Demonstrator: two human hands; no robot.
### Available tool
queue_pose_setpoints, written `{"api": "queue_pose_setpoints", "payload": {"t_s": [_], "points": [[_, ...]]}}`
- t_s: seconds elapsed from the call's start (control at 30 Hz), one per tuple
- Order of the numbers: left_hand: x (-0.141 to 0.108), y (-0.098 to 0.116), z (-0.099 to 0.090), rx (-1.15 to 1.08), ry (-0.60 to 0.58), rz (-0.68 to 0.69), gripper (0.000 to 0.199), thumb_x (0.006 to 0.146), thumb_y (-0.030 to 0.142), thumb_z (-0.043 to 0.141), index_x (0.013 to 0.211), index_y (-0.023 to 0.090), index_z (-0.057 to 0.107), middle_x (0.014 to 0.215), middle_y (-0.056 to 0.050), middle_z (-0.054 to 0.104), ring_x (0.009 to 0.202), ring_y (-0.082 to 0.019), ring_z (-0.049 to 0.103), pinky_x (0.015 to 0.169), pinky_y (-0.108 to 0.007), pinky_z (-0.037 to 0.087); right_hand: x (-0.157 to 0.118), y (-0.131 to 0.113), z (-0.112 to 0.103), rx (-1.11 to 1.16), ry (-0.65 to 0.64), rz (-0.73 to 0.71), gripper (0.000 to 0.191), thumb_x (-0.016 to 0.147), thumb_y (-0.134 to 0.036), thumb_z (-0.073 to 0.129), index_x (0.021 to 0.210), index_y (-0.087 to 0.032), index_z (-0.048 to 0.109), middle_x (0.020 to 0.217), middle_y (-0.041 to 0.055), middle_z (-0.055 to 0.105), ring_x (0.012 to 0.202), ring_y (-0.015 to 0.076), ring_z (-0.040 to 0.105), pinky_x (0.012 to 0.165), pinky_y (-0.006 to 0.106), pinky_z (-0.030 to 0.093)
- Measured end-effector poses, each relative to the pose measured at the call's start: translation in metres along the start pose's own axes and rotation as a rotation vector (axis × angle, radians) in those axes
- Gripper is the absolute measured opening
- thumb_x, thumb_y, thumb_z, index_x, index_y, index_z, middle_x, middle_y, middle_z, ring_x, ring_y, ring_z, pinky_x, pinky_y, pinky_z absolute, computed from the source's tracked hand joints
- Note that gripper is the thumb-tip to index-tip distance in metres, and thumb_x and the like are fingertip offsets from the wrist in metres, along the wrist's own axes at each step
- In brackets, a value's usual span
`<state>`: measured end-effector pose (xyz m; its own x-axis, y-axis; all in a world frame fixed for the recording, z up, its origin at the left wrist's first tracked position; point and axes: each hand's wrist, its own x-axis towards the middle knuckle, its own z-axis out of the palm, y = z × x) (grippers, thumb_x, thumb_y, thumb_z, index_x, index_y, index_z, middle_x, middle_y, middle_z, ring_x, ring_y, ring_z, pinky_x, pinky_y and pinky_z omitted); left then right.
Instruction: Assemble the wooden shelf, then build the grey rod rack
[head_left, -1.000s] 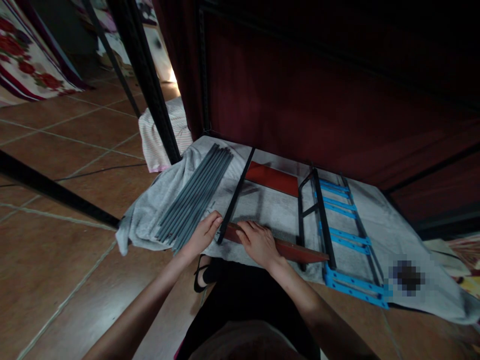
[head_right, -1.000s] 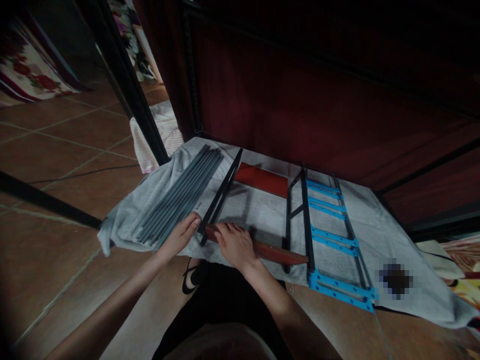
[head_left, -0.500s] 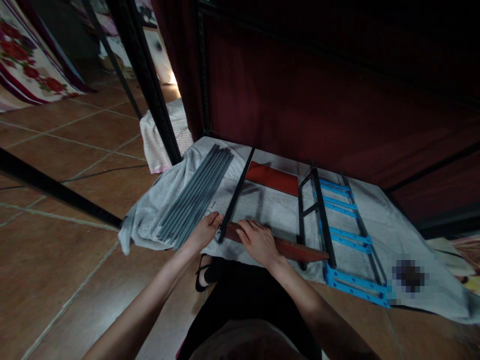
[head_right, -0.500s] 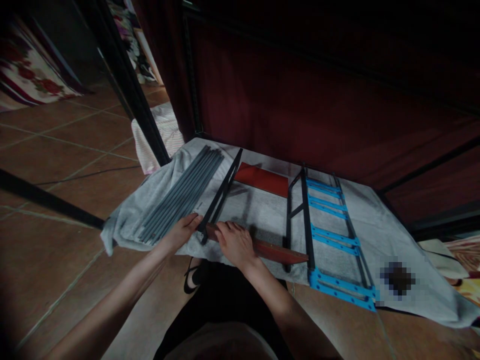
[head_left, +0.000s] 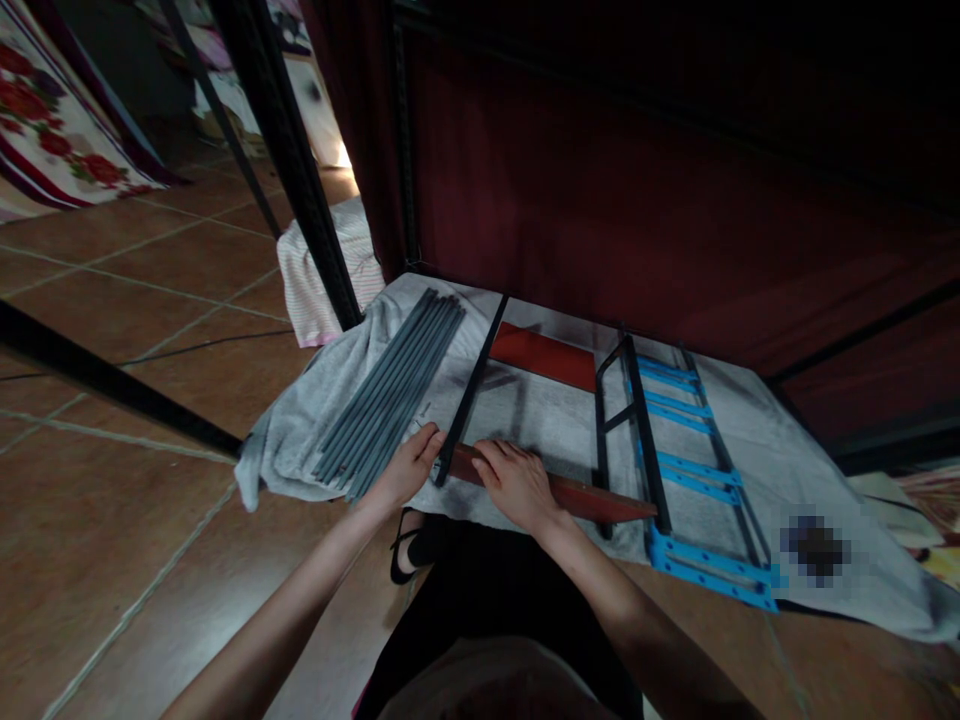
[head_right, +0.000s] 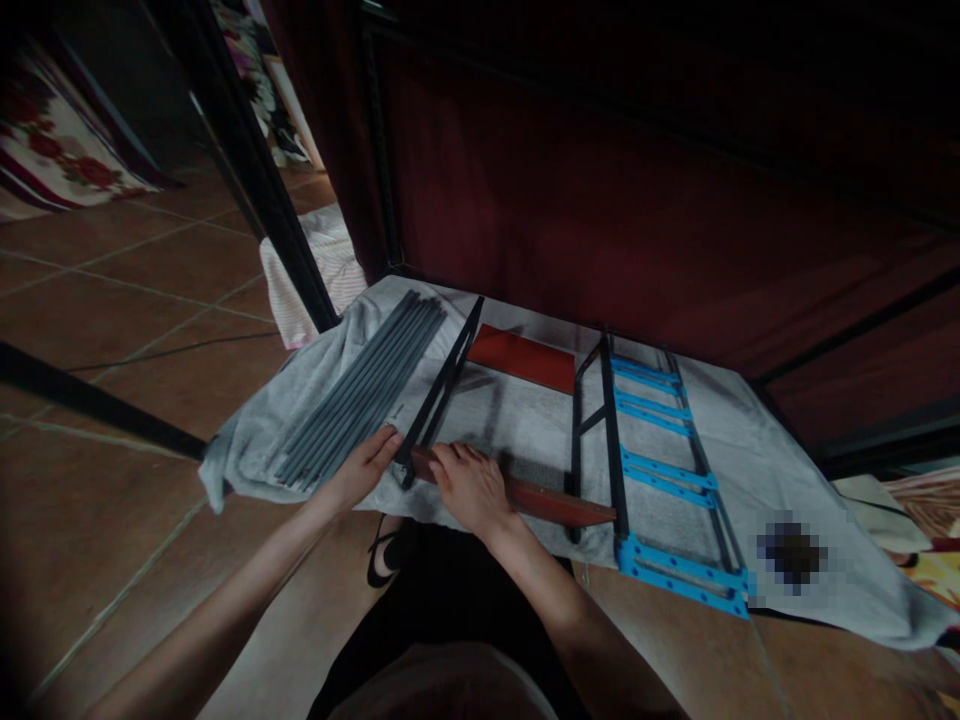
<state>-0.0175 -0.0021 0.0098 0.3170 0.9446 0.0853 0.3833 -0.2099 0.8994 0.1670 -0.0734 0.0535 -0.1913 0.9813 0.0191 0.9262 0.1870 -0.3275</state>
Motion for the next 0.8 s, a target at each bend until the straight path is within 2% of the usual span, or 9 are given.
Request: {"api": "queue_pose_setpoints", "payload": {"t_s": [0.23, 0.47, 0.8], "points": [[-0.004, -0.001, -0.003, -0.009, -0.068, 0.110, 0.028, 0.095, 0.041, 0.038, 0.076, 0.022, 0.045, 0.071, 0.002, 0.043, 0.069, -0.015, 0.046, 0.068, -0.028, 0.040, 0.001, 0.000, -0.001, 0.011, 0.007, -0.009, 0.026, 0.102, -0.033, 0.038, 0.116, -0.026, 0.058, 0.111, 0.0032, 0.068, 0.104, 0.0182, 0.062, 0.085, 0.030, 0.044], [-0.002, -0.013, -0.003, -0.016, -0.124, 0.177, 0.026, 0.098, 0.038, 0.033, 0.080, 0.022, 0.043, 0.074, 0.002, 0.042, 0.072, -0.015, 0.046, 0.071, -0.027, 0.039, 0.000, 0.001, 0.000, 0.032, -0.004, -0.002, 0.026, 0.101, -0.034, 0.038, 0.117, -0.026, 0.058, 0.112, 0.0029, 0.068, 0.105, 0.0183, 0.061, 0.085, 0.030, 0.044], [0.001, -0.014, -0.006, -0.042, -0.140, 0.161, 0.028, 0.097, 0.041, 0.036, 0.080, 0.021, 0.044, 0.073, 0.003, 0.041, 0.071, -0.014, 0.045, 0.070, -0.026, 0.038, 0.001, 0.002, 0.001, 0.028, 0.003, -0.020, 0.026, 0.101, -0.032, 0.039, 0.118, -0.025, 0.057, 0.114, 0.0042, 0.067, 0.106, 0.0189, 0.061, 0.085, 0.031, 0.045]]}}
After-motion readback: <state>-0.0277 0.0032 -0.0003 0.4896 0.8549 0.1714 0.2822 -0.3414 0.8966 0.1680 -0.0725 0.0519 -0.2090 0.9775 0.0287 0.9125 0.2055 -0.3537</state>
